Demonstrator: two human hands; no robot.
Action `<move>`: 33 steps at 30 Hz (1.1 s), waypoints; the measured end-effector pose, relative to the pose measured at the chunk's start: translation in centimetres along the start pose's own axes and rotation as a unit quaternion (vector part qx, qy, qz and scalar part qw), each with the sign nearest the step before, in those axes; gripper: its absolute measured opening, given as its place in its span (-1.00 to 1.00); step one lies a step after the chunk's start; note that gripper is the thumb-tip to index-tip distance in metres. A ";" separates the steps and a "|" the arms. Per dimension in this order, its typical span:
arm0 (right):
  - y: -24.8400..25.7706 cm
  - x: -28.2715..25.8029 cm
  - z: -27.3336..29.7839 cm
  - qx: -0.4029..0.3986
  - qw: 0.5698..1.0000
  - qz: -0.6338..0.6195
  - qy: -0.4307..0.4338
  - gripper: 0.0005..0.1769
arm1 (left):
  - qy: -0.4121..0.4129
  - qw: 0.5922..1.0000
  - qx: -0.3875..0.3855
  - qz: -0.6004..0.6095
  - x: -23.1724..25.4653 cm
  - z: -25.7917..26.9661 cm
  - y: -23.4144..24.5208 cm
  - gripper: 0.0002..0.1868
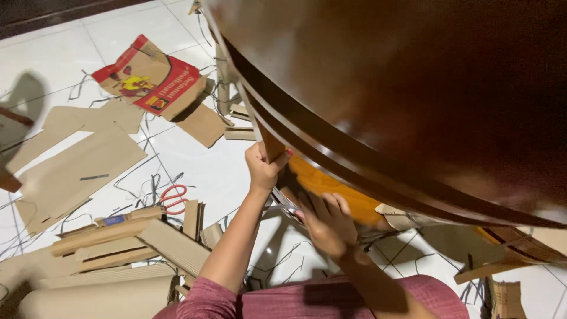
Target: Wrapping a chair leg with protective cardboard and securing it with plastic ties
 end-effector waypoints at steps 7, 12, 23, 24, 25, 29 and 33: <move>-1.3 1.7 0.3 0.060 0.997 0.023 0.042 -0.65 | 0.006 0.998 0.051 0.021 0.5 0.8 1.2 -0.60; -2.9 4.8 0.6 0.062 0.998 -0.010 0.029 -0.74 | 0.020 0.997 0.078 0.005 0.7 1.9 1.2 -0.59; -0.4 8.4 0.5 0.119 0.991 -0.047 0.028 -0.84 | 0.080 0.989 0.097 -0.076 5.8 3.0 -2.3 -0.65; -0.3 8.5 0.6 0.122 0.991 -0.047 0.030 -0.84 | 0.077 0.989 0.098 -0.076 5.9 3.2 -2.5 -0.65; -0.4 8.9 0.7 0.113 0.992 -0.056 0.023 -0.84 | 0.088 0.987 0.093 -0.098 5.7 3.5 -2.7 -0.65; -0.3 9.9 1.1 0.091 0.993 -0.069 0.008 -0.78 | 0.089 0.986 0.093 -0.102 6.7 4.2 -3.6 -0.74; 0.5 10.2 1.3 0.088 0.995 -0.051 0.008 -0.72 | 0.093 0.986 0.087 -0.111 6.7 5.3 -4.1 -0.78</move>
Point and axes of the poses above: each hand's wrist, its own z-axis away from the middle knuckle, its own y-axis out of the back of the hand, x = y × z, the point moved 10 cm from there along -z, towards the middle knuckle, and after that the axes turned 11 degrees about -y, right-handed, at the moved point
